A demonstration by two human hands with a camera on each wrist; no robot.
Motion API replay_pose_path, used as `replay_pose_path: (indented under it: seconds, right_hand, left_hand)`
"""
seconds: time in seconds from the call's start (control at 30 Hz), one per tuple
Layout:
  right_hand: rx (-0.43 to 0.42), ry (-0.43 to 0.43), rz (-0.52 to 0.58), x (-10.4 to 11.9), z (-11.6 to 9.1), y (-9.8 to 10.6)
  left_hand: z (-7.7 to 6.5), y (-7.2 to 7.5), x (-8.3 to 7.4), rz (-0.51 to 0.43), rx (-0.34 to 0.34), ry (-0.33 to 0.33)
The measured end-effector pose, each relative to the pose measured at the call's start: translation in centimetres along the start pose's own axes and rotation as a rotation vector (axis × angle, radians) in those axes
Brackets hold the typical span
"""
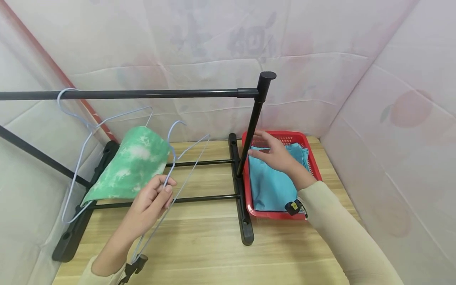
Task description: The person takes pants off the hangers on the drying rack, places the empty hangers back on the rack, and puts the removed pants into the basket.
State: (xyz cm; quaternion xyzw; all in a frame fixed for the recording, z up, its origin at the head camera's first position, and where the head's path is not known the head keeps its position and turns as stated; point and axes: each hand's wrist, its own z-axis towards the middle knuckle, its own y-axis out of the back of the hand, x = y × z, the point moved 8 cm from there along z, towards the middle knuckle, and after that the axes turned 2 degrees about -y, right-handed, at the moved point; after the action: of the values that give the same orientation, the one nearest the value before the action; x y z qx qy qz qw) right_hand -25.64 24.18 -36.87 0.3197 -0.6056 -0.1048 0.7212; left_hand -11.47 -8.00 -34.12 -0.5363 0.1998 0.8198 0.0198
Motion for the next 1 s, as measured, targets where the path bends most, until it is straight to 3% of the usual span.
replay_pose_path:
  seconds: [0.37, 0.63, 1.0]
  right_hand:
    - [-0.149, 0.115, 0.160, 3.5, 0.0, 0.3]
    - [-0.134, 0.161, 0.286, 3.7, 0.5, -0.2]
    - [-0.155, 0.168, 0.280, 3.6, 0.4, -0.2]
  left_hand:
    - [0.6, -0.1, -0.5, 0.028, -0.007, -0.028]
    - [0.8, -0.3, -0.9, 0.038, -0.003, -0.032]
    - [1.4, -0.7, -1.2, 0.013, 0.004, -0.015]
